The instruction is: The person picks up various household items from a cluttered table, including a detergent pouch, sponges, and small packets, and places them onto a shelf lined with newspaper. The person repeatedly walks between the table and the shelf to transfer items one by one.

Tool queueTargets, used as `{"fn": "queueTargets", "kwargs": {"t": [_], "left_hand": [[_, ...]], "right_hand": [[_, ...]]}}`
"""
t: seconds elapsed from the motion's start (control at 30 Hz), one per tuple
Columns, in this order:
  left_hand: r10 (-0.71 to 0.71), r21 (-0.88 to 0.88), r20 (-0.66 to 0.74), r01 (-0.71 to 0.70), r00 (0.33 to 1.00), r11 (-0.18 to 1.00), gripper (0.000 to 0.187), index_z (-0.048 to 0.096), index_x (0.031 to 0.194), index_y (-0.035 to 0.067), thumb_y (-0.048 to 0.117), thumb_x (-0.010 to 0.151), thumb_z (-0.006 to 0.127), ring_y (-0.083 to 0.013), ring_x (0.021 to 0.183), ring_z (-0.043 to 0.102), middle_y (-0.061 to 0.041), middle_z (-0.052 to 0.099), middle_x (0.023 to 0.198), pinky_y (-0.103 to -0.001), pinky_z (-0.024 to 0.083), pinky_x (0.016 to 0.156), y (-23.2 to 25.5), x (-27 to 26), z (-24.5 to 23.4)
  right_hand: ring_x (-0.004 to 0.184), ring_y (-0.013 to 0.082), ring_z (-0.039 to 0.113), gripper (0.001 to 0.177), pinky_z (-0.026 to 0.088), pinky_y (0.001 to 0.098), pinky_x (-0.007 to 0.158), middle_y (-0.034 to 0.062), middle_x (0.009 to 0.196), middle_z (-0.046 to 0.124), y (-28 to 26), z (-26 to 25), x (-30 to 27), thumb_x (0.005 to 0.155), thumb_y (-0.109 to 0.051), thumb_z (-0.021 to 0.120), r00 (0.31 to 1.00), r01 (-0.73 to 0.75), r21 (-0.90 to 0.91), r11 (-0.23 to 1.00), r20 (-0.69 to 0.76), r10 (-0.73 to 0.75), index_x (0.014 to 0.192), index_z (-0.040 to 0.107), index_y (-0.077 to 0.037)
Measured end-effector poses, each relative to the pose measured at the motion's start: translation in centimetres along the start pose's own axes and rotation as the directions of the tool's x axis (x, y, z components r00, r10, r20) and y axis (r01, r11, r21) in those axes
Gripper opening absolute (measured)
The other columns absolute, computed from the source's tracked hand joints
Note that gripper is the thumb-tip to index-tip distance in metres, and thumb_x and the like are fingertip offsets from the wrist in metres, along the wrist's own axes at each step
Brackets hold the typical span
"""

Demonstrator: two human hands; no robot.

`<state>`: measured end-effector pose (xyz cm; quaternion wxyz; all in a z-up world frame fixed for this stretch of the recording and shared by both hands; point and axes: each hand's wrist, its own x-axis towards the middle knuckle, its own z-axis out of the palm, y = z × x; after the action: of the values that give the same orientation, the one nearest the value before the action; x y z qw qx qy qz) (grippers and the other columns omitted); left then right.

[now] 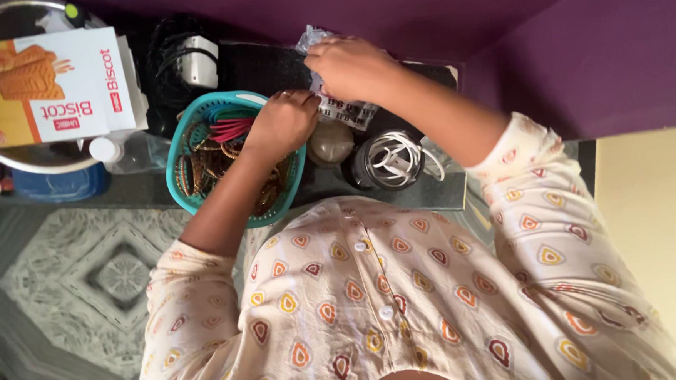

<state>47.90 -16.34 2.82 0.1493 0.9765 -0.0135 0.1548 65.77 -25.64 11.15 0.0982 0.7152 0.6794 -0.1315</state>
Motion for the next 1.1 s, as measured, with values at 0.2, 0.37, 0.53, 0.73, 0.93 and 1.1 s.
{"fn": "queueTargets", "kwargs": {"t": [0.2,0.37,0.53,0.73,0.93,1.1], "left_hand": [[-0.054,0.124,0.069,0.045,0.996,0.991,0.013,0.070,0.090,0.005,0.017,0.086,0.066,-0.0310,0.074,0.074,-0.015,0.073,0.089,-0.041,0.061,0.066,-2.0,0.9,2.9],[-0.080,0.159,0.122,0.060,0.989,0.985,0.014,0.071,0.092,0.007,0.019,0.088,0.065,-0.0301,0.074,0.075,-0.015,0.074,0.088,-0.041,0.061,0.063,-2.2,1.6,2.9],[-0.193,0.142,0.238,0.163,0.952,0.976,0.022,0.073,0.091,0.006,0.027,0.089,0.068,-0.0327,0.080,0.075,-0.016,0.075,0.091,-0.042,0.062,0.065,-2.3,3.5,3.2],[-0.399,0.157,0.514,0.374,0.759,0.914,0.022,0.078,0.102,0.005,0.021,0.094,0.066,-0.0364,0.098,0.075,-0.020,0.076,0.106,-0.047,0.062,0.077,-4.4,8.0,6.6],[-0.482,0.141,0.605,0.511,0.633,0.848,0.058,0.067,0.125,0.001,0.045,0.089,0.075,-0.0362,0.122,0.063,-0.020,0.063,0.133,-0.047,0.054,0.097,-3.0,10.6,9.2],[-0.609,0.266,0.565,0.576,0.557,0.773,0.085,0.047,0.139,-0.006,0.048,0.082,0.080,-0.0356,0.125,0.059,-0.024,0.054,0.141,-0.045,0.055,0.096,-0.7,11.6,12.5]], "right_hand": [[0.149,0.0317,0.033,0.066,0.010,0.0524,0.121,0.0121,0.156,0.044,1.0,5.3,4.9,0.067,0.005,0.072,0.964,0.209,-0.042,0.977,0.177,-0.198,0.131,0.064,-0.010],[0.134,0.0306,0.059,0.030,0.019,0.0452,0.131,0.0180,0.126,0.072,3.3,7.3,5.1,0.081,0.004,0.066,0.940,0.170,-0.032,0.985,0.305,-0.153,0.110,0.073,-0.001],[0.116,0.0377,0.068,0.013,0.048,0.0449,0.112,0.0292,0.112,0.071,5.1,7.9,3.1,0.078,-0.001,0.069,0.970,0.221,0.054,0.974,-0.117,-0.214,0.089,0.076,0.000],[0.095,0.0411,0.070,0.018,0.054,0.0529,0.081,0.0252,0.102,0.072,4.9,4.8,-0.3,0.086,-0.018,0.069,0.902,-0.420,0.329,0.846,0.256,0.348,0.093,0.075,-0.003],[0.088,0.0400,0.073,0.019,0.058,0.0505,0.075,0.0239,0.098,0.074,5.7,5.6,-3.0,0.072,-0.008,0.070,0.986,-0.097,-0.062,0.993,0.129,0.105,0.087,0.078,-0.001],[0.085,0.0385,0.072,0.013,0.058,0.0496,0.073,0.0207,0.092,0.074,6.2,7.5,-3.9,0.072,-0.012,0.071,0.993,-0.081,-0.030,0.996,0.087,0.083,0.080,0.078,-0.006]]}}
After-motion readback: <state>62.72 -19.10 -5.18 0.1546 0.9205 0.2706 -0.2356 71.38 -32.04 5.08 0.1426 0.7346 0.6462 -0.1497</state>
